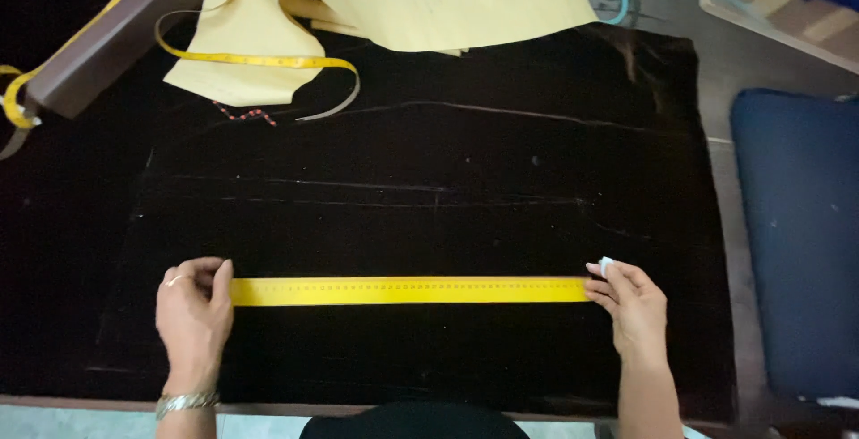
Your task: The person measures a black fabric on a table using a yellow ruler and a white marking tool. They draw straight lines and mark points on the fabric, then place a paper pattern on top to trace its outline.
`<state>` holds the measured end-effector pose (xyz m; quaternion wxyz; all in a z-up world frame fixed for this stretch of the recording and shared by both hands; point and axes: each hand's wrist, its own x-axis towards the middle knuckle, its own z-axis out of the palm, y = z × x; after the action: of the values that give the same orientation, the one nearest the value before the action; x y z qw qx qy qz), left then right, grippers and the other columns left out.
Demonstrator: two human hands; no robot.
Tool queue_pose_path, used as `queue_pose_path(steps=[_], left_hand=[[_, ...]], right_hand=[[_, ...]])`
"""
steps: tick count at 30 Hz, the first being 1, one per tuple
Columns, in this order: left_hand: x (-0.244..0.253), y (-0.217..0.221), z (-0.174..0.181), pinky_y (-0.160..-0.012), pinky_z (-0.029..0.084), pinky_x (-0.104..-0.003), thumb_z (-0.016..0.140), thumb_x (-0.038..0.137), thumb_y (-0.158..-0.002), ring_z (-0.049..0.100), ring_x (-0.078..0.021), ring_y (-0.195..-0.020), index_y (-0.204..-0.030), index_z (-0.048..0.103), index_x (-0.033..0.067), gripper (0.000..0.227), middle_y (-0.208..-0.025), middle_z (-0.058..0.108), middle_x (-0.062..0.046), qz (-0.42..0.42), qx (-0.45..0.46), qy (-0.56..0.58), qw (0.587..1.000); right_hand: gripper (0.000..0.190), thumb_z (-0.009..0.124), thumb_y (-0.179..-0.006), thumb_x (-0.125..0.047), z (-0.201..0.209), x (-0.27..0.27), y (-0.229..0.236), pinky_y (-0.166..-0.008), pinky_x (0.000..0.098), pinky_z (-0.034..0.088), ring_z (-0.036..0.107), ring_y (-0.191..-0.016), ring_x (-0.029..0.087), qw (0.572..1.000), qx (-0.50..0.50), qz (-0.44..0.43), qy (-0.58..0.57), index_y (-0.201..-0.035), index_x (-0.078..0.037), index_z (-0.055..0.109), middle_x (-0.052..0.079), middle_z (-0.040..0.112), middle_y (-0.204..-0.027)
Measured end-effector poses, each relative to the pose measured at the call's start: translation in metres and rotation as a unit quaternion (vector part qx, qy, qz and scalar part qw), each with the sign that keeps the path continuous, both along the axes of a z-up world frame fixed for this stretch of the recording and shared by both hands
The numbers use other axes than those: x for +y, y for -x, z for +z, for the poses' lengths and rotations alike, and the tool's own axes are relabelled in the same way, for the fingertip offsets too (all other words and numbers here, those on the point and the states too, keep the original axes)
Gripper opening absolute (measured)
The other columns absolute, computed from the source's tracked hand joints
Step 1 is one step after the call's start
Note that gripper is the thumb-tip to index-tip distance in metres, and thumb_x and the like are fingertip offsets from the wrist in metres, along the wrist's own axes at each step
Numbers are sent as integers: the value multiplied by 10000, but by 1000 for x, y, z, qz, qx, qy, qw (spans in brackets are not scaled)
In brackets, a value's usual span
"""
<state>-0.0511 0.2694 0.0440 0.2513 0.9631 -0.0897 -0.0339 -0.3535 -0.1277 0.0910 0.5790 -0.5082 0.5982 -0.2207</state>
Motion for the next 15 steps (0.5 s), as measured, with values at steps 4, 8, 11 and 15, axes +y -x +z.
queue_pose_path(steps=[4, 8, 11, 15], left_hand=[[10, 8, 0, -743, 469, -386, 639, 300, -950, 599, -218, -808, -951, 702, 92, 217, -853, 638, -71, 29, 58, 4, 998], [14, 14, 1, -721, 462, -382, 633, 326, -964, 583, -212, -789, -950, 708, 97, 241, -857, 628, -57, 42, 82, -15, 996], [16, 20, 4, -729, 459, -381, 629, 309, -974, 581, -206, -783, -974, 708, 89, 234, -856, 629, -60, 48, 86, -1, 995], [28, 19, -9, -768, 460, -386, 640, 311, -955, 605, -223, -820, -976, 712, 96, 228, -870, 656, -75, 42, 67, -13, 997]], right_hand=[[173, 639, -904, -145, -8, 2, 8, -722, 300, 561, 654, -817, 205, 1000, -3, -4, -7, -1025, -22, 634, 159, 695, -1046], [185, 620, -919, -125, 3, 8, 2, -742, 299, 566, 641, -840, 190, 999, 37, -6, -13, -1045, 6, 653, 145, 689, -1052], [176, 616, -924, -129, 1, 6, 6, -746, 296, 573, 639, -840, 182, 999, 40, -4, -11, -1044, -6, 656, 137, 677, -1047], [140, 621, -930, -102, -48, -16, 34, -685, 296, 589, 641, -777, 172, 999, -1, 1, 32, -1033, -10, 645, 149, 666, -965]])
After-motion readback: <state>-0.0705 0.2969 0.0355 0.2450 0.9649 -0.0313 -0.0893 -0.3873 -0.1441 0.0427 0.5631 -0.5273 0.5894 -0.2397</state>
